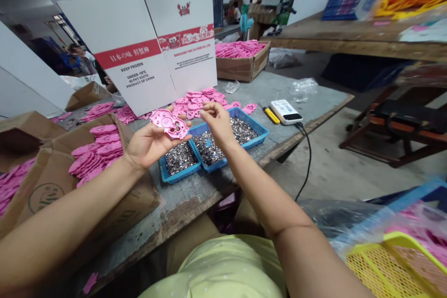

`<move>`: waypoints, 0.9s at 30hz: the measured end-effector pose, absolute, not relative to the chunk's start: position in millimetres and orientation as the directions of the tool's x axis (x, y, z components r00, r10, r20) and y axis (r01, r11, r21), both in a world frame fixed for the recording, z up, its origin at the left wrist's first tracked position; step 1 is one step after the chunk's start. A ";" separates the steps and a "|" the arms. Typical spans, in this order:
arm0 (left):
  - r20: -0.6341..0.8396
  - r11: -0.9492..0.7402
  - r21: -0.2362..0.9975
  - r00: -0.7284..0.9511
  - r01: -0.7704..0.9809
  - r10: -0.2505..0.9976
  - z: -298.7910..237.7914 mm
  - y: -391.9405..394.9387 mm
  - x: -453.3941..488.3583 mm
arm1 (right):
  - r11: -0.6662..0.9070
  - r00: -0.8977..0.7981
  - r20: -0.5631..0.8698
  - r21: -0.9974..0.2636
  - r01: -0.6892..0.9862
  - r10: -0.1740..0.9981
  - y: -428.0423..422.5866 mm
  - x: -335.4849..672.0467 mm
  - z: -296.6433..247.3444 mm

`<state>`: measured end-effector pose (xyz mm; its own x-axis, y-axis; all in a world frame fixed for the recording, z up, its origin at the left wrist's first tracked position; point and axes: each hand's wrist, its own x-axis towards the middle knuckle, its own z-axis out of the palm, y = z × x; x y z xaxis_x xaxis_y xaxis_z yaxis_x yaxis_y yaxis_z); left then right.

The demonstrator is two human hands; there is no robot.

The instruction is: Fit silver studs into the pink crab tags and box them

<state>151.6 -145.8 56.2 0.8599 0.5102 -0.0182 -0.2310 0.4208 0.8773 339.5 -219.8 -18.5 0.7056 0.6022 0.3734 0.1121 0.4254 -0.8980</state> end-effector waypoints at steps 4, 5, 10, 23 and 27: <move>-0.022 0.391 0.894 0.851 -0.219 0.526 54.6 -145.2 151.9 | 0.306 0.825 0.269 -0.944 0.124 0.496 -215.4 372.2 -37.9; -0.021 0.375 0.901 0.842 -0.218 0.539 53.9 -145.1 152.5 | 0.294 0.815 0.273 -0.947 0.133 0.511 -215.1 370.8 -42.5; -0.023 0.322 0.918 0.782 -0.230 0.623 49.8 -144.7 155.6 | 0.175 0.356 0.331 -0.898 0.404 0.874 -208.8 318.0 -51.9; -0.156 0.455 0.861 0.732 -0.228 0.663 55.2 -142.9 157.5 | 0.178 -0.166 0.066 -0.319 0.931 0.984 -175.9 267.9 -52.8; -0.154 0.456 0.858 0.729 -0.235 0.667 53.3 -141.4 157.4 | 0.163 -0.144 0.081 -0.337 0.927 0.986 -178.6 269.4 -51.9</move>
